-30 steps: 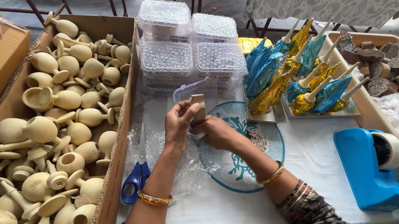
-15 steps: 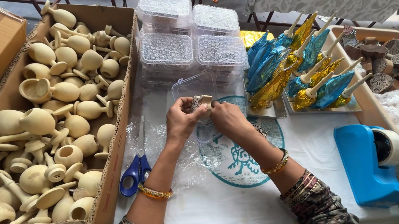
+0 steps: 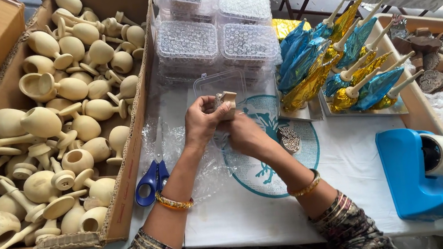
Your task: The person wraps small wooden crafts in bubble wrap and places them into a plastic container. They wipe the crafts with a cloth before wrapping and use tape to secure the bubble wrap. The wrapped crafts are then placed into a container on the table.
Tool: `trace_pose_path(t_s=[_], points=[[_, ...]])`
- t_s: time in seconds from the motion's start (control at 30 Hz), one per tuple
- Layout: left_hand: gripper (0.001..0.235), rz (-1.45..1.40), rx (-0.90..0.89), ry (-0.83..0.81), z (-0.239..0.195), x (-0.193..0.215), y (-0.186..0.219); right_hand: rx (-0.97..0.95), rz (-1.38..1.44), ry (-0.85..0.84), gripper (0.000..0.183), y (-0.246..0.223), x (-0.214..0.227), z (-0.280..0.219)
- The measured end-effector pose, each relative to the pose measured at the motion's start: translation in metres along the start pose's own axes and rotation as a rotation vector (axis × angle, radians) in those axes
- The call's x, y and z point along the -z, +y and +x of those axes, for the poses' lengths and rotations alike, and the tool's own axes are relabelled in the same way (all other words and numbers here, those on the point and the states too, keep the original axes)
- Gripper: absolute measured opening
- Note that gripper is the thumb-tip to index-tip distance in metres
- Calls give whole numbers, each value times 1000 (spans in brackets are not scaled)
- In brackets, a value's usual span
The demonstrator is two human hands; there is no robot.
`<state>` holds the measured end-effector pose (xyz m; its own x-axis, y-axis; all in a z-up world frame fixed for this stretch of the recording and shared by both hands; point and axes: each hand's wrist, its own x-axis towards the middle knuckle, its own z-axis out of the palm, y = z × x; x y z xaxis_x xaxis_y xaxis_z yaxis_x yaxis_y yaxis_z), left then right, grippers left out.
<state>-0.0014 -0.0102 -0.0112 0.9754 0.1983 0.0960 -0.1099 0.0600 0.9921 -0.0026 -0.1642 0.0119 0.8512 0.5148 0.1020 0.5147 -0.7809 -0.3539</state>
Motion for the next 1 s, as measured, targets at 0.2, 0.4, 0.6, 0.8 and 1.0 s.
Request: trace_pose_path(t_s=[0.2, 0.4, 0.6, 0.8, 1.0], points=[[61, 40, -33, 16, 2, 2, -3, 327, 120, -283, 47, 26, 19, 8], [62, 102, -46, -13, -5, -2, 6, -77, -391, -418, 18, 4, 46, 2], [62, 128, -70, -17, -3, -5, -3, 87, 18, -434, 28, 44, 18, 0], [67, 202, -96, -94, -1, -4, -3, 123, 850, -157, 17, 88, 42, -33], [67, 541, -191, -254, -14, -8, 25, 196, 562, -207, 13, 74, 100, -117]])
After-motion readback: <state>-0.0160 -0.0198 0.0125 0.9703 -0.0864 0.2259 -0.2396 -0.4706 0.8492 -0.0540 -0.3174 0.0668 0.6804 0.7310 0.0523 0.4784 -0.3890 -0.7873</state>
